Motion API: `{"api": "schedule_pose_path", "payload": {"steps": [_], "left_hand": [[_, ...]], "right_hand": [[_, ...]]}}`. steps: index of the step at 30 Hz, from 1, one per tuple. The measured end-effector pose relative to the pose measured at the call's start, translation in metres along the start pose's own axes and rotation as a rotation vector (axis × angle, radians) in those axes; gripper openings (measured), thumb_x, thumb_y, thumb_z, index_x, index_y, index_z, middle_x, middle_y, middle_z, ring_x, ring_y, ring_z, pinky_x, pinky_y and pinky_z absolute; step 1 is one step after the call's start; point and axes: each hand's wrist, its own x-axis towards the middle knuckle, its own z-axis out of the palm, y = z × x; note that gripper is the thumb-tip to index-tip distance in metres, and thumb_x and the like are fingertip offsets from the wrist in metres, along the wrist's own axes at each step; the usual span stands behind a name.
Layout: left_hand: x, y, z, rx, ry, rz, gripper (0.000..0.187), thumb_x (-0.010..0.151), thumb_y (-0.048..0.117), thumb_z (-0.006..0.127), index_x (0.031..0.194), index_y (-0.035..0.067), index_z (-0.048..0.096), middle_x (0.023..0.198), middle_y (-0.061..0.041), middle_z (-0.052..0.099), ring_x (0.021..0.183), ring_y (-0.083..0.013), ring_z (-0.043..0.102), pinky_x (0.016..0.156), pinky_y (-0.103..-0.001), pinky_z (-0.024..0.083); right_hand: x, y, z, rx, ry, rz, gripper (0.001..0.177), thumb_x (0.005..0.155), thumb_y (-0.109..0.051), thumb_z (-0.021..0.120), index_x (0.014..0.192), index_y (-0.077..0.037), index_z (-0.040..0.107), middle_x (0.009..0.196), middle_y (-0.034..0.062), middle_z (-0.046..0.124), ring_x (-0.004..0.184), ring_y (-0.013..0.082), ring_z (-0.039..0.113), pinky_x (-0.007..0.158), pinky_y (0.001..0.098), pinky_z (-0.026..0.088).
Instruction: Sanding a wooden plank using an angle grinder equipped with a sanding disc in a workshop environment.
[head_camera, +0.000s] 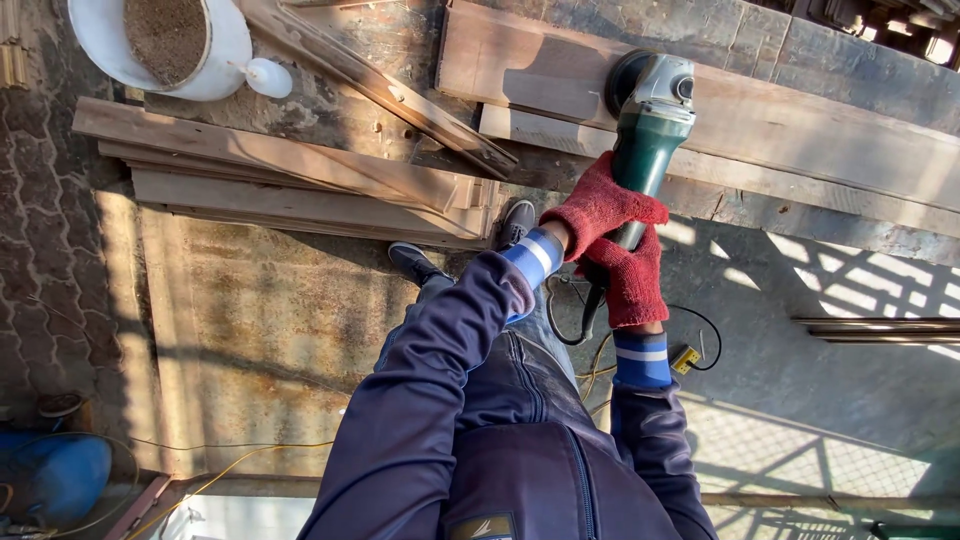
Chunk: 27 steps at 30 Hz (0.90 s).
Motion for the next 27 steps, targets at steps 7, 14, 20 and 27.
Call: {"api": "schedule_pose_path", "payload": {"steps": [7,14,20,27], "left_hand": [[-0.006,0.008,-0.019,-0.03,-0.006,0.022,0.087,0.048,0.02,0.095,0.126,0.006,0.06,0.113,-0.022,0.072,0.113,-0.0409,0.072,0.105,-0.054,0.054],[-0.017,0.011,-0.049,-0.038,0.055,0.016,0.083,0.05,0.02,0.095,0.124,0.01,0.06,0.11,-0.018,0.073,0.111,-0.0396,0.073,0.102,-0.052,0.056],[-0.048,0.032,-0.082,-0.08,0.105,0.024,0.077,0.054,0.018,0.09,0.124,0.009,0.06,0.109,-0.018,0.073,0.112,-0.0415,0.072,0.1,-0.053,0.058],[-0.056,0.038,-0.118,-0.062,0.216,0.034,0.073,0.054,0.018,0.088,0.121,0.01,0.06,0.105,-0.017,0.073,0.109,-0.0378,0.074,0.098,-0.049,0.059]], "right_hand": [[0.004,0.003,0.01,0.013,-0.037,-0.014,0.058,0.063,-0.01,0.09,0.111,-0.002,0.058,0.084,0.0201,0.064,0.063,0.0364,0.07,0.054,0.0511,0.066],[-0.007,-0.005,0.041,0.004,-0.159,-0.054,0.064,0.062,-0.012,0.092,0.113,-0.002,0.054,0.084,0.0194,0.064,0.061,0.0343,0.069,0.048,0.0489,0.065],[-0.001,0.001,0.064,0.049,-0.232,-0.067,0.061,0.063,-0.003,0.093,0.112,-0.002,0.057,0.081,0.024,0.065,0.056,0.0423,0.069,0.041,0.0536,0.063],[-0.001,0.002,0.093,-0.064,-0.29,-0.134,0.074,0.057,-0.014,0.1,0.118,-0.006,0.061,0.095,0.0188,0.067,0.079,0.0357,0.072,0.063,0.0557,0.068]]}}
